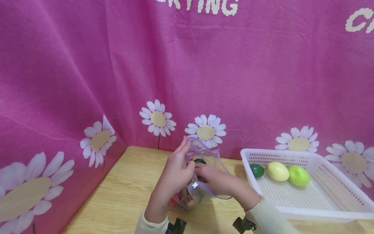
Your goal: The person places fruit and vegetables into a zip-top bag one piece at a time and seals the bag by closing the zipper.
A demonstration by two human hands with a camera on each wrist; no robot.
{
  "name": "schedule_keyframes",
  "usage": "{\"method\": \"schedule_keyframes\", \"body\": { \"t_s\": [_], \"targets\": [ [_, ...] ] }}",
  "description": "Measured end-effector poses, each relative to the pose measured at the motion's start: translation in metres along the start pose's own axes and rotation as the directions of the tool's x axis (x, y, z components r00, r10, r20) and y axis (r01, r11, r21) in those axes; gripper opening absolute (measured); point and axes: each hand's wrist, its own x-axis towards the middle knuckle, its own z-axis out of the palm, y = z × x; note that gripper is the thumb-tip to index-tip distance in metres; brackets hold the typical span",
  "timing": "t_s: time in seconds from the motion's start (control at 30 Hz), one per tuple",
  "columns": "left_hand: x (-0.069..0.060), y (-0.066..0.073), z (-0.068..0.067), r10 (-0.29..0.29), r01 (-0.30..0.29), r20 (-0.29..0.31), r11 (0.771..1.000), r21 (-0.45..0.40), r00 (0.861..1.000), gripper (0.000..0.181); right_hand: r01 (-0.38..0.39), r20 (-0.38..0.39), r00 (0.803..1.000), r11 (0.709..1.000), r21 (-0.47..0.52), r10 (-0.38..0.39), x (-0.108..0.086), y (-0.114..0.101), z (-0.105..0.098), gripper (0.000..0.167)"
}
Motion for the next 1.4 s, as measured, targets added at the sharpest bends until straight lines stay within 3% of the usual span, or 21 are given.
{"method": "schedule_keyframes", "body": {
  "t_s": [0.07,0.13,0.27,0.37,0.43,0.5,0.63,0.7,0.8,0.87,0.97,1.03,1.13,1.2,1.4],
  "targets": [
    [0.001,0.000,0.000,-0.016,0.016,-0.017,1.000,-0.012,1.000,0.066,0.018,-0.125,0.992,0.996,-0.082,-0.028,-0.007,-0.006,-0.008,0.014],
    [0.001,0.000,0.000,-0.025,0.025,-0.027,1.000,-0.018,0.999,0.066,-0.019,-0.279,0.960,0.983,-0.185,-0.034,-0.017,-0.013,-0.016,0.017],
    [0.001,0.002,0.001,-0.034,0.032,-0.052,0.999,-0.032,0.998,0.067,-0.232,-0.472,0.878,0.931,-0.282,0.076,-0.037,-0.027,-0.031,0.015],
    [0.002,0.003,0.001,-0.040,0.037,-0.090,0.999,-0.039,0.995,0.068,-0.393,-0.438,0.859,0.891,-0.229,0.266,-0.051,-0.034,-0.034,0.011],
    [0.003,0.004,0.002,-0.051,0.046,-0.107,0.998,-0.046,0.993,0.068,-0.472,-0.350,0.847,0.870,-0.145,0.401,-0.058,-0.036,-0.034,0.021],
    [0.003,0.004,0.002,-0.053,0.048,-0.115,0.998,-0.049,0.992,0.068,-0.515,-0.274,0.828,0.857,-0.030,0.488,-0.061,-0.032,-0.034,0.035],
    [0.002,0.005,0.002,-0.046,0.039,-0.085,0.997,-0.074,0.995,0.068,-0.484,-0.232,0.814,0.843,0.236,0.532,-0.053,-0.018,-0.039,0.055],
    [0.001,0.004,0.001,-0.047,0.043,-0.046,0.996,-0.081,0.998,0.070,-0.464,-0.222,0.800,0.809,0.362,0.558,-0.048,-0.014,-0.046,0.062],
    [-0.001,0.004,0.000,-0.065,0.066,0.024,0.995,-0.070,0.998,0.072,-0.452,-0.227,0.768,0.758,0.470,0.598,-0.040,-0.010,-0.059,0.064],
    [-0.001,0.003,-0.001,-0.074,0.076,0.058,0.996,-0.045,0.996,0.071,-0.440,-0.258,0.755,0.758,0.482,0.603,-0.036,-0.010,-0.066,0.063],
    [-0.003,0.004,-0.002,-0.076,0.079,0.077,0.996,-0.041,0.994,0.068,-0.434,-0.331,0.740,0.792,0.431,0.586,-0.034,-0.008,-0.073,0.060],
    [-0.004,0.006,0.000,-0.068,0.072,0.058,0.995,-0.066,0.996,0.067,-0.454,-0.367,0.721,0.800,0.391,0.588,-0.035,-0.007,-0.076,0.060],
    [-0.004,0.009,0.005,-0.044,0.044,0.007,0.990,-0.134,0.999,0.068,-0.493,-0.388,0.685,0.784,0.377,0.617,-0.042,-0.008,-0.081,0.060],
    [-0.004,0.010,0.007,-0.031,0.026,-0.029,0.986,-0.163,0.999,0.070,-0.506,-0.392,0.673,0.777,0.374,0.627,-0.045,-0.006,-0.081,0.060],
    [0.001,0.002,0.013,-0.079,0.074,-0.021,0.985,-0.154,0.997,0.072,-0.503,-0.373,0.724,0.814,0.291,0.581,-0.048,0.005,-0.065,0.055]
  ]
}}
